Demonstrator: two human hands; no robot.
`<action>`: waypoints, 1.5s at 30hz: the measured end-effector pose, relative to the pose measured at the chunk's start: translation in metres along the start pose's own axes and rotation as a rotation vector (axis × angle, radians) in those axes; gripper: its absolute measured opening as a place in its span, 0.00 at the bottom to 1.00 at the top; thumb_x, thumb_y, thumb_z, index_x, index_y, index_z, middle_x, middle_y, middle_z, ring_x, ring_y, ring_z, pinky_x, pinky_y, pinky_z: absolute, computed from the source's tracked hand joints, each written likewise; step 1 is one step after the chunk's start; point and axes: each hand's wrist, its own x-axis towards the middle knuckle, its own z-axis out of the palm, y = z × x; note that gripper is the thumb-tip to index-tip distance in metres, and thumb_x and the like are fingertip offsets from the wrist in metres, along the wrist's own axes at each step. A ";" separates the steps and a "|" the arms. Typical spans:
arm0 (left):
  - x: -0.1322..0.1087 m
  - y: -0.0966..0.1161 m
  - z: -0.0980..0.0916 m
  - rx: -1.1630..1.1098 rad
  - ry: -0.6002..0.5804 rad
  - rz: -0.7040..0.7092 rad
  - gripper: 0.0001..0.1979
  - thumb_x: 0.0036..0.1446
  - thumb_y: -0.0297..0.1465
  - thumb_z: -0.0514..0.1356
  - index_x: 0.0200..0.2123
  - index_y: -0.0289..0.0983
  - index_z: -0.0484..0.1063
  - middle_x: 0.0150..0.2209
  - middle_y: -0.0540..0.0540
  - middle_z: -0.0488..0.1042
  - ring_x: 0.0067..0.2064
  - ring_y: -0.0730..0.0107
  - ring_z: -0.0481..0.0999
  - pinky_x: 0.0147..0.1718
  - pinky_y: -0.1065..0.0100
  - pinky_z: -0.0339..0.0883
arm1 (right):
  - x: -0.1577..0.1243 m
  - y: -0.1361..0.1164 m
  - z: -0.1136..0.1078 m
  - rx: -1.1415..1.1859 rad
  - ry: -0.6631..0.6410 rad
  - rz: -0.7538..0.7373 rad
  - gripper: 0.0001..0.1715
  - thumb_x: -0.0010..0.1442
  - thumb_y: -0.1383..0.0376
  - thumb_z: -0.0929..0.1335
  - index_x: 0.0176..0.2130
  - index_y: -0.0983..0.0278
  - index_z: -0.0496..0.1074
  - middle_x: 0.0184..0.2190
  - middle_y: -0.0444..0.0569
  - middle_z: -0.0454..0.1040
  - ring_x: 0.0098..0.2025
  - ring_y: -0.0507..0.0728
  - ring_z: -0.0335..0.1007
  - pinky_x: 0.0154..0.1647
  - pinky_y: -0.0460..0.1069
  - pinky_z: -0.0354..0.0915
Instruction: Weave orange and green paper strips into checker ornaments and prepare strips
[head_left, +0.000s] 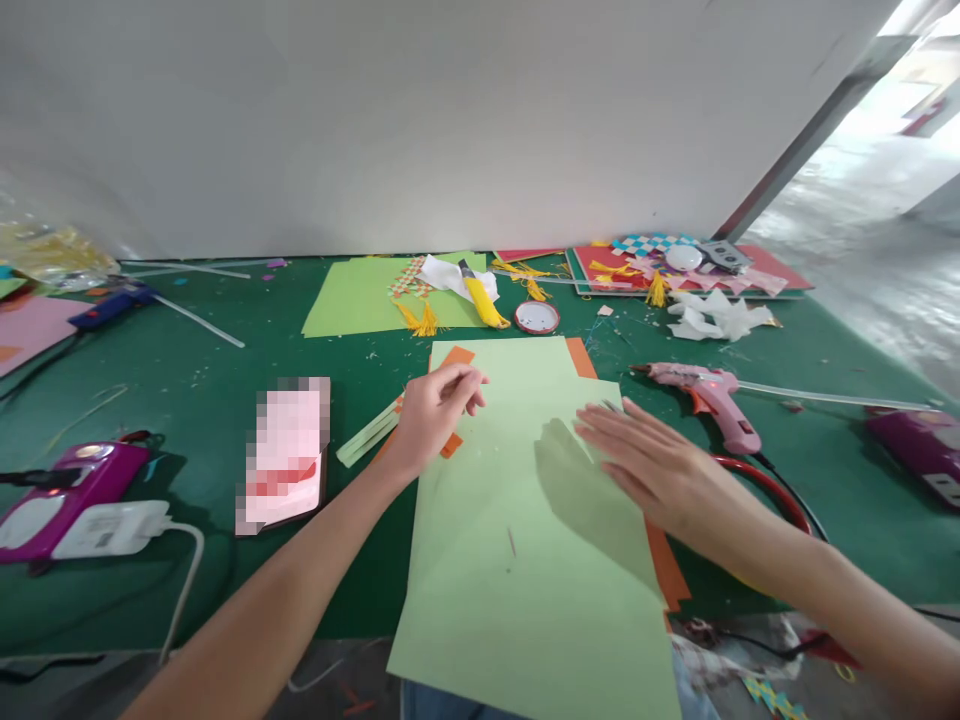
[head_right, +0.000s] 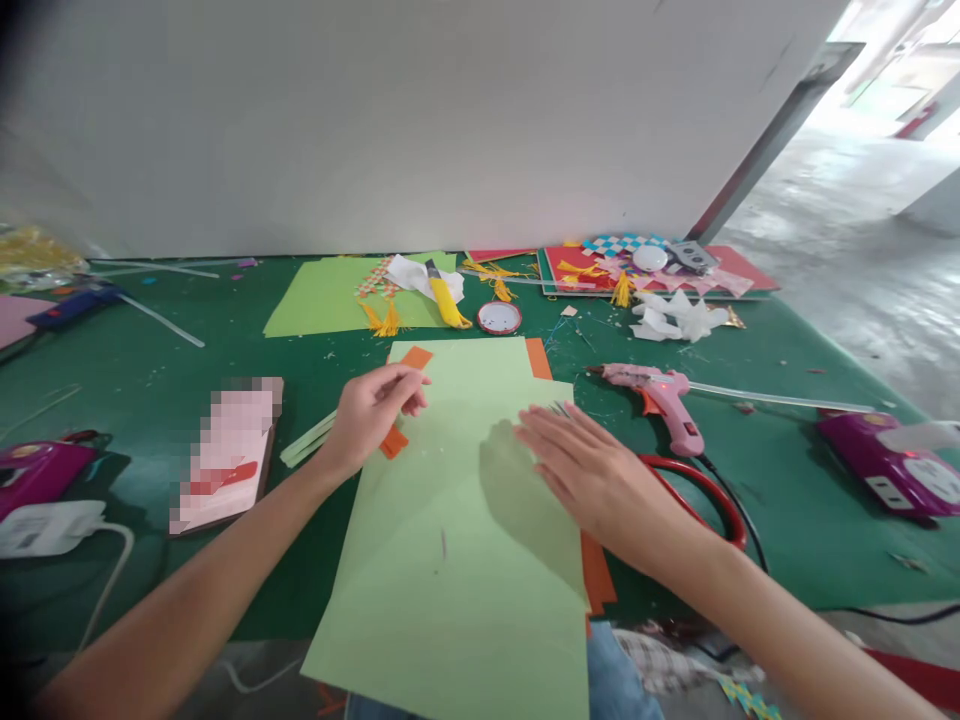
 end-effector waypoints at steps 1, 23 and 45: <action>0.000 -0.001 -0.001 0.138 -0.009 0.061 0.13 0.62 0.38 0.54 0.34 0.37 0.74 0.28 0.48 0.75 0.28 0.71 0.72 0.32 0.70 0.65 | 0.001 0.005 -0.005 0.007 0.019 0.053 0.26 0.66 0.67 0.59 0.62 0.62 0.58 0.61 0.51 0.65 0.63 0.59 0.58 0.67 0.61 0.52; 0.007 -0.025 -0.005 0.671 0.047 0.216 0.11 0.62 0.32 0.51 0.34 0.37 0.73 0.34 0.45 0.75 0.38 0.63 0.71 0.39 0.65 0.63 | 0.077 0.053 0.005 0.167 -0.284 0.414 0.23 0.48 0.58 0.71 0.44 0.65 0.72 0.43 0.55 0.72 0.48 0.63 0.68 0.48 0.53 0.62; 0.008 -0.027 -0.006 0.746 0.015 0.243 0.06 0.59 0.28 0.57 0.29 0.37 0.71 0.38 0.45 0.75 0.43 0.61 0.71 0.43 0.62 0.65 | -0.018 0.002 0.000 -0.394 -0.191 0.580 0.08 0.65 0.65 0.58 0.36 0.63 0.64 0.32 0.53 0.71 0.35 0.61 0.70 0.29 0.52 0.59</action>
